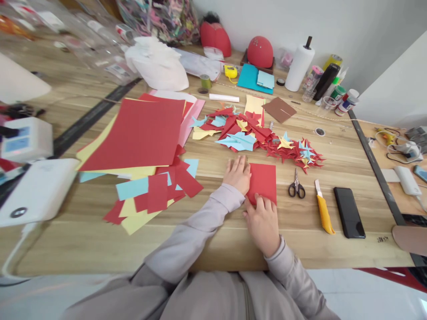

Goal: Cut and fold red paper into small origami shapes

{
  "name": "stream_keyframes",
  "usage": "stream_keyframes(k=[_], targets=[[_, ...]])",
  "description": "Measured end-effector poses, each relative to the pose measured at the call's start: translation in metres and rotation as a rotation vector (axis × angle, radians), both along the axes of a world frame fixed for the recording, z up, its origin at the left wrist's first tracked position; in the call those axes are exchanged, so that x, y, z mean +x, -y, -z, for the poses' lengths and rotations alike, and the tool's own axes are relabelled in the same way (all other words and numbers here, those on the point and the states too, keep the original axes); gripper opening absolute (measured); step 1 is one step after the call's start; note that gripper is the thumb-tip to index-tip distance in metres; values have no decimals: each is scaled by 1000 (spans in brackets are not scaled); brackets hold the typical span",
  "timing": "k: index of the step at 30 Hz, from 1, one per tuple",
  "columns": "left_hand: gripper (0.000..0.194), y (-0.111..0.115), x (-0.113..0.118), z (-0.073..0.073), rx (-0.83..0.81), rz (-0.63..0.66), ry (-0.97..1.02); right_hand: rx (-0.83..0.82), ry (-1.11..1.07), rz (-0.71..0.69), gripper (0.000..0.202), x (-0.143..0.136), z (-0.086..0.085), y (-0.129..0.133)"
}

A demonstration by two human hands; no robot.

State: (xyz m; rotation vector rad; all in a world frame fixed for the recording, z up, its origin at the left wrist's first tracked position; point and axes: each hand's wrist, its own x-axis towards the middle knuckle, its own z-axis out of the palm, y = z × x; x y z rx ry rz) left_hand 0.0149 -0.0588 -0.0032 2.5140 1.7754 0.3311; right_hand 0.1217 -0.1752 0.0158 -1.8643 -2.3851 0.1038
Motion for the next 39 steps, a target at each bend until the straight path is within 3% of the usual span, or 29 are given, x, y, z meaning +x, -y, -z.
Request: stream_keyframes(k=[9, 20, 26, 32, 35, 39], targets=[[37, 42, -6, -4, 23, 70, 1, 11, -17, -5, 33, 0, -1, 0], [38, 66, -23, 4, 124, 296, 82, 26, -180, -94, 22, 17, 2, -10], [39, 69, -25, 10, 142, 293, 112, -30, -288, -206, 24, 39, 3, -15], [35, 71, -20, 8, 176, 259, 113, -13, -225, -199, 23, 53, -3, 2], [30, 69, -24, 4, 184, 244, 155, 106, -202, -90, 20, 65, -4, 11], [27, 57, -27, -7, 165, 187, 189, 383, -64, 320, 34, 108, 5, 22]])
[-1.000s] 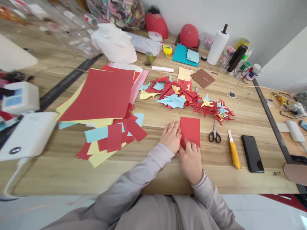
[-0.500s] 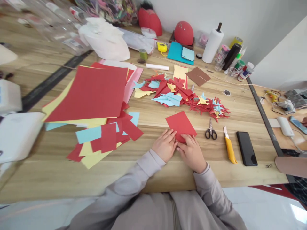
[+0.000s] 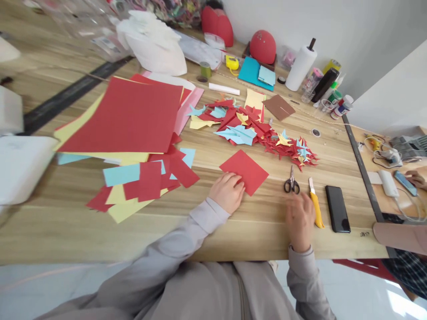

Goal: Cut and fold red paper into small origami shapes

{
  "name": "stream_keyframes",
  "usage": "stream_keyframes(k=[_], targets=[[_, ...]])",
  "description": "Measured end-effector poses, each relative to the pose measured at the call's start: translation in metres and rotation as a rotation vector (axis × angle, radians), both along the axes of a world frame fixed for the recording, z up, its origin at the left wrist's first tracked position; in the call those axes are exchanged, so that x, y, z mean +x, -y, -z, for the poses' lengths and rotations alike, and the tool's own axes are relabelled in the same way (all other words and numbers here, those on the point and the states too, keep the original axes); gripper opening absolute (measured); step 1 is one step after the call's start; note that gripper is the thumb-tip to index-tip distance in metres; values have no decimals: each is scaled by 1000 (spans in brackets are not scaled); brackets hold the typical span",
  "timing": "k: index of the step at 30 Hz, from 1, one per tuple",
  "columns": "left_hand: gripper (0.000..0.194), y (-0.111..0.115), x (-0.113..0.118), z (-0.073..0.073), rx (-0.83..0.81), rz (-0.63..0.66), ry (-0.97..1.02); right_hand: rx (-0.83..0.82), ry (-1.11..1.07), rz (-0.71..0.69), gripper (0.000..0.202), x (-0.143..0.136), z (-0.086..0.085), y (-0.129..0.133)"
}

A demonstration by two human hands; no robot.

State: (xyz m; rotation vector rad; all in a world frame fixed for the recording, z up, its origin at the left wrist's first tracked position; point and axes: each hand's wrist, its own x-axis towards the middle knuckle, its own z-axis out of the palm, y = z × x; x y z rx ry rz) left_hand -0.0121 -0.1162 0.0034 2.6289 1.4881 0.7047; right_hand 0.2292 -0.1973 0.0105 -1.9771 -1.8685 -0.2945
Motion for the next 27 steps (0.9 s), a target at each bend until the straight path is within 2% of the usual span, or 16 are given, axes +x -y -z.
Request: stream_keyframes(k=[1, 3, 5, 6, 8, 9, 12, 14, 17, 19, 23, 27], targets=[[28, -5, 1, -3, -22, -23, -3, 31, 24, 116, 41, 13, 4, 3], [31, -18, 6, -8, -80, -89, -18, 45, 56, 251, 50, 36, 12, 7], [43, -33, 12, -10, -151, -149, -49, 26, 57, 273, 52, 52, 19, 11], [57, -39, 15, -10, -182, -154, -66, 13, 46, 266, 50, 58, 21, 12], [85, -50, 19, -5, -232, -125, -87, 28, 10, 260, 45, 62, 22, 13], [90, -53, 20, -2, -246, -113, -90, 47, -15, 265, 43, 62, 21, 13], [81, -54, 18, 9, -241, -96, -75, 122, -146, 299, 45, 55, 11, 14], [75, -51, 16, 15, -217, -95, -60, 144, -354, 279, 47, 46, 1, 14], [70, -48, 15, 18, -196, -98, -40, 13, -836, 218, 50, 27, -9, 11], [67, -48, 15, 18, -201, -97, -34, -84, -1003, 162, 49, 13, -12, 6], [60, -49, 15, 16, -221, -95, -30, -301, -1159, 147, 53, -4, -11, -8], [60, -48, 14, 16, -203, -84, -17, -341, -1176, 182, 58, -6, -9, -15]])
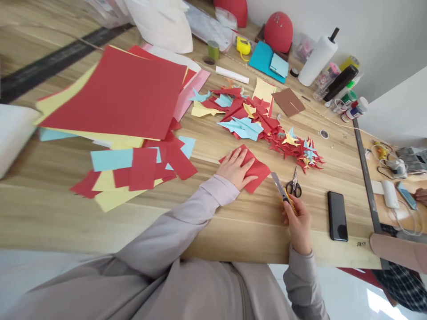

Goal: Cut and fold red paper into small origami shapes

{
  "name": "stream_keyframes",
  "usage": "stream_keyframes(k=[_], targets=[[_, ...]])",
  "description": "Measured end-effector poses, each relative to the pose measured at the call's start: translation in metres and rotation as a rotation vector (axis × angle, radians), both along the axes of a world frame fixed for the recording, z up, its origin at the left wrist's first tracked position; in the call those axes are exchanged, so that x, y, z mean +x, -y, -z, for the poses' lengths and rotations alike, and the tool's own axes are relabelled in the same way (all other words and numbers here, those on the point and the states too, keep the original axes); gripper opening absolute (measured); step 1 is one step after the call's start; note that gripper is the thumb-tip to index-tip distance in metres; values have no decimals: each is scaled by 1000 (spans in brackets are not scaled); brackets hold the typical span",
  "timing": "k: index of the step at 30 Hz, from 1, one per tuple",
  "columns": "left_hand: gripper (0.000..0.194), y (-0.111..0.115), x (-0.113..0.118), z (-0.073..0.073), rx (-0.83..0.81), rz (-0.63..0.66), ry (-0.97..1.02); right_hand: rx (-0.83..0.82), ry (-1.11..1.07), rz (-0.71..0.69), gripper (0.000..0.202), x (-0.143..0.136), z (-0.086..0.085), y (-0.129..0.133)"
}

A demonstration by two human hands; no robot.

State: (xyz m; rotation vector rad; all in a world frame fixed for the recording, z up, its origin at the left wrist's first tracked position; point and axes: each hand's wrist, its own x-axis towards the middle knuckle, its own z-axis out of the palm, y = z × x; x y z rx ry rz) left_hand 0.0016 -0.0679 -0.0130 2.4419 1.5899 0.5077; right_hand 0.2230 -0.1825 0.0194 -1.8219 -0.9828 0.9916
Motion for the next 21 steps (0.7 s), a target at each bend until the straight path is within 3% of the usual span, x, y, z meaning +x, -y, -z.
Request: stream_keyframes(k=[21], targets=[[56, 0, 0, 0, 2, -8, 11, -18, -9, 60, 56, 0, 2, -1]])
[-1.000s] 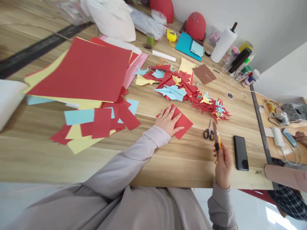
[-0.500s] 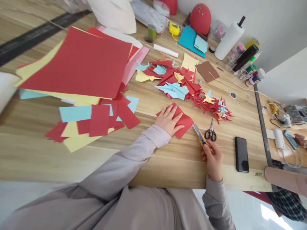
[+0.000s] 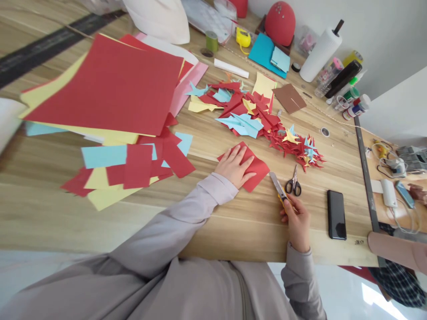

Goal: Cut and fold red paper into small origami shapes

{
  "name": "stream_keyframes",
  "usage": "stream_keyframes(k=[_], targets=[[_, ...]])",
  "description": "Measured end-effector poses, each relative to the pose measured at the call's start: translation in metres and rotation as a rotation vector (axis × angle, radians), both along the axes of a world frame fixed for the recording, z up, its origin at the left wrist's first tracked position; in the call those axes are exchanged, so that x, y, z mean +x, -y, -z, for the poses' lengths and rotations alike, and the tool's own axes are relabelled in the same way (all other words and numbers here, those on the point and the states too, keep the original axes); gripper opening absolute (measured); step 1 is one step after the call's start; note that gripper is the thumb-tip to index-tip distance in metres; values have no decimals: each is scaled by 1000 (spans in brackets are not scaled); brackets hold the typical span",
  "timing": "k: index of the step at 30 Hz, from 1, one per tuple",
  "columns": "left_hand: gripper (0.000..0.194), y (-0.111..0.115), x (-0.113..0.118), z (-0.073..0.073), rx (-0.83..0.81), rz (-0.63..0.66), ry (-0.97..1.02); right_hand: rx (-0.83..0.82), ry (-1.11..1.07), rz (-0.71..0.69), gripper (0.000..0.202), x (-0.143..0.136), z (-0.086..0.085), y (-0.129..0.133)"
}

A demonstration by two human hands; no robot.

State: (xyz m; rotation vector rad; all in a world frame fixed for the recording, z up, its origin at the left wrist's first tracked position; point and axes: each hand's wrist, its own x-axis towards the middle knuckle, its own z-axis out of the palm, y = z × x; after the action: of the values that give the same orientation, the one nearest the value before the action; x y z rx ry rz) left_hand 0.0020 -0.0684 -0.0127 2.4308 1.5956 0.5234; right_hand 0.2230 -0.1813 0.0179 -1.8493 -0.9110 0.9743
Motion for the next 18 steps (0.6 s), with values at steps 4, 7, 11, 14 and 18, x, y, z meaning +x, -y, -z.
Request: stream_keyframes(k=[4, 7, 11, 14, 18], targets=[[56, 0, 0, 0, 1, 2, -5, 0, -2, -3, 55, 1, 1, 1], [56, 1, 0, 0, 6, -3, -1, 6, -1, -3, 54, 1, 2, 2], [55, 0, 1, 0, 3, -6, -8, 1, 0, 3, 55, 1, 2, 2], [55, 0, 1, 0, -8, -6, -5, 3, -5, 3, 56, 1, 3, 2], [55, 0, 1, 0, -6, -3, -15, 8, -14, 9, 56, 2, 4, 2]])
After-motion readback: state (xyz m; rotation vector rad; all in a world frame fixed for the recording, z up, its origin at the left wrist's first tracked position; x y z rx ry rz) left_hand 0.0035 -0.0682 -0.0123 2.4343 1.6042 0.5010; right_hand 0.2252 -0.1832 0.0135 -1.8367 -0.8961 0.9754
